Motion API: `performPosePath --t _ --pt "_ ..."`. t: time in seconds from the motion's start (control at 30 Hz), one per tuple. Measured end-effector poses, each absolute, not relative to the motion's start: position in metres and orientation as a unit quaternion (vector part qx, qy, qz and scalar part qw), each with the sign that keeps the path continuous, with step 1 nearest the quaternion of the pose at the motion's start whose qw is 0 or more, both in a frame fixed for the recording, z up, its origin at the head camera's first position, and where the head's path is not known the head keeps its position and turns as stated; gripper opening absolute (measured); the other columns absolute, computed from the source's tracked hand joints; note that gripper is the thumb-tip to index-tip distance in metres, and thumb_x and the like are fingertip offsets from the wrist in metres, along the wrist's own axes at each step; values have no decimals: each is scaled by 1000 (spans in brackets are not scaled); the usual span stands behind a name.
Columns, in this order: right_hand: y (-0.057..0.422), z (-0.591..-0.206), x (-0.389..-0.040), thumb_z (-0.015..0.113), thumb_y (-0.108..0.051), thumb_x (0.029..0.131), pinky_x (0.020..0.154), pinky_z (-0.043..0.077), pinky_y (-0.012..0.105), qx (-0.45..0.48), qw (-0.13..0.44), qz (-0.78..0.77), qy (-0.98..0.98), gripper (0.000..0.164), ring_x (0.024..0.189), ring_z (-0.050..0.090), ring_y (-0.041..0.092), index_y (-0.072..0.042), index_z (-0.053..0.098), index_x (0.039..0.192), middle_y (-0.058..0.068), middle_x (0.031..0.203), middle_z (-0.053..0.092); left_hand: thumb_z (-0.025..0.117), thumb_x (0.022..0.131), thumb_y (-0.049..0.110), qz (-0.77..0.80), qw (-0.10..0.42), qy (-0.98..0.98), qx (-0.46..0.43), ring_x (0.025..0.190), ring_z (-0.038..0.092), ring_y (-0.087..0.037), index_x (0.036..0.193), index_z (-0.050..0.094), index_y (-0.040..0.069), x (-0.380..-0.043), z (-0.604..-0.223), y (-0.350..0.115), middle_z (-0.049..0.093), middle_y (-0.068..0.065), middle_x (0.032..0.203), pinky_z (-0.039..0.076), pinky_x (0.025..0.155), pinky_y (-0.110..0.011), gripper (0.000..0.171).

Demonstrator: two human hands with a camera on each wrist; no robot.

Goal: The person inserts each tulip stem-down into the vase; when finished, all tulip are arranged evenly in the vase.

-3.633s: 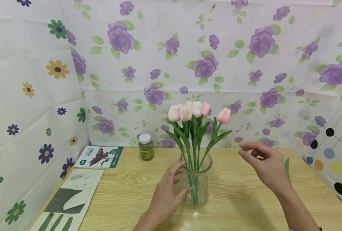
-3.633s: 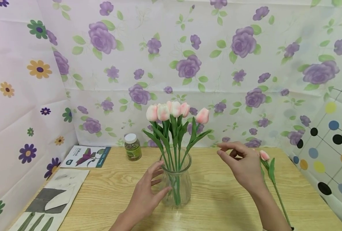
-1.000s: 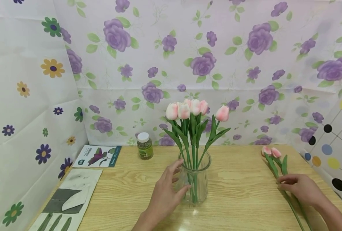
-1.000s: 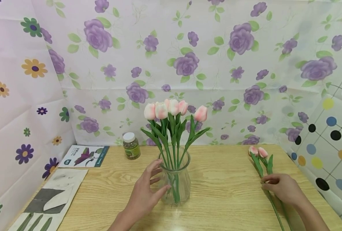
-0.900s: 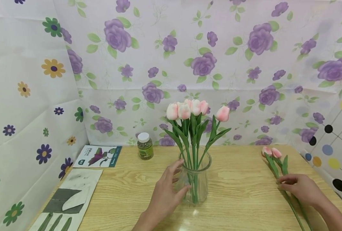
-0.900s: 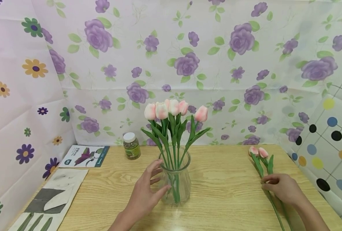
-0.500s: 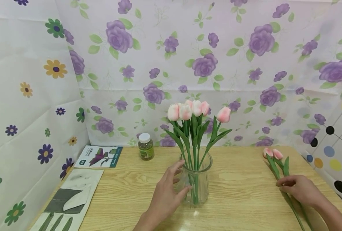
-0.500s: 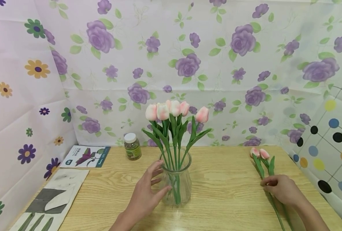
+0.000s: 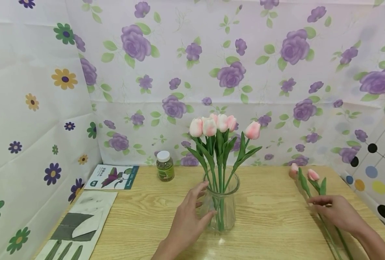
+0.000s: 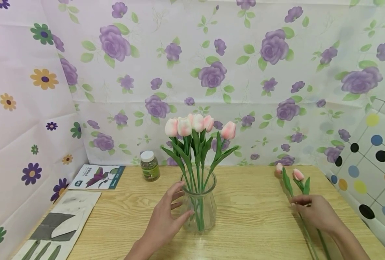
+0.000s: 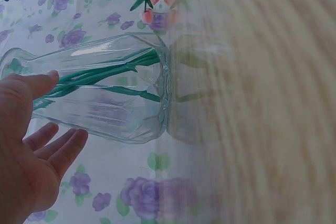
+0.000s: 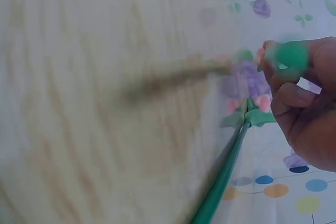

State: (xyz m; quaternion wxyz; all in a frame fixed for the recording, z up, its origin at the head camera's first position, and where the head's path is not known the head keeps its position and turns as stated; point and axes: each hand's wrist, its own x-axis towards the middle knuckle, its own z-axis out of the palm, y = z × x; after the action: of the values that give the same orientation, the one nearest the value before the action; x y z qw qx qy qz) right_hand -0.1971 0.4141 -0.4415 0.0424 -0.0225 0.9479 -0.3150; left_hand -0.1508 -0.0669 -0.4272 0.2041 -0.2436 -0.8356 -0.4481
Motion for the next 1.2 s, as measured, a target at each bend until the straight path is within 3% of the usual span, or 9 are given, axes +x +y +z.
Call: performPosePath --t 0.13,0.3,0.37,0.43,0.53,0.63,0.83,0.93,1.2 --pt "412 -437 -196 64 -24 108 66 58 26 -17 40 -338 940 38 92 66 -3 3 70 133 25 127 73 87 86 5 -450 201 -834 -246 126 68 -35 158 38 22 -151 -427 -67 55 -9 153 66 94 -39 88" --pt "408 -433 -193 65 -38 107 70 63 27 5 23 -347 938 50 109 73 30 1 68 137 27 134 69 87 87 5 -452 199 -834 -246 126 68 -36 157 39 21 -150 -427 -67 55 -8 153 66 94 -40 87" --pt "406 -431 -192 66 -42 105 71 64 28 13 13 -351 936 53 109 73 27 0 68 138 27 136 69 87 87 6 -452 198 -834 -245 126 68 -35 157 39 22 -150 -427 -67 55 -8 153 66 94 -39 87" --pt "405 -429 -190 67 -45 104 73 64 29 21 7 -358 934 56 104 72 11 -2 68 139 25 137 69 87 87 6 -452 197 -835 -243 126 67 -35 158 38 23 -150 -427 -68 55 -7 153 66 94 -39 87" --pt "403 -426 -188 68 -49 102 74 66 31 28 1 -375 926 61 94 59 -15 -2 66 141 21 134 71 87 87 6 -452 197 -835 -243 126 67 -35 158 39 22 -150 -427 -68 55 -7 153 66 94 -40 87" --pt "401 -424 -186 69 -52 101 73 66 33 37 -5 -397 917 64 89 51 -24 -3 66 142 9 128 76 87 87 6 -454 198 -834 -244 126 68 -35 157 39 21 -150 -428 -68 55 -8 153 66 94 -40 86" --pt "395 -423 -182 71 -48 100 55 54 37 51 -24 -454 889 48 76 61 -4 -18 71 139 -24 101 68 87 87 6 -456 203 -832 -244 126 68 -35 158 39 23 -151 -428 -67 56 -8 152 67 93 -40 88" --pt "391 -421 -181 73 -45 100 50 48 39 55 -44 -478 875 41 65 60 11 -24 73 135 -20 91 67 87 86 6 -455 204 -832 -243 125 68 -35 158 39 23 -151 -428 -67 56 -8 152 67 93 -40 88" --pt "381 -411 -181 77 -42 97 49 42 39 66 -68 -526 845 36 56 52 10 -28 74 131 -17 80 63 87 86 6 -454 202 -833 -243 127 67 -33 158 38 25 -151 -428 -67 55 -7 153 66 94 -40 89"
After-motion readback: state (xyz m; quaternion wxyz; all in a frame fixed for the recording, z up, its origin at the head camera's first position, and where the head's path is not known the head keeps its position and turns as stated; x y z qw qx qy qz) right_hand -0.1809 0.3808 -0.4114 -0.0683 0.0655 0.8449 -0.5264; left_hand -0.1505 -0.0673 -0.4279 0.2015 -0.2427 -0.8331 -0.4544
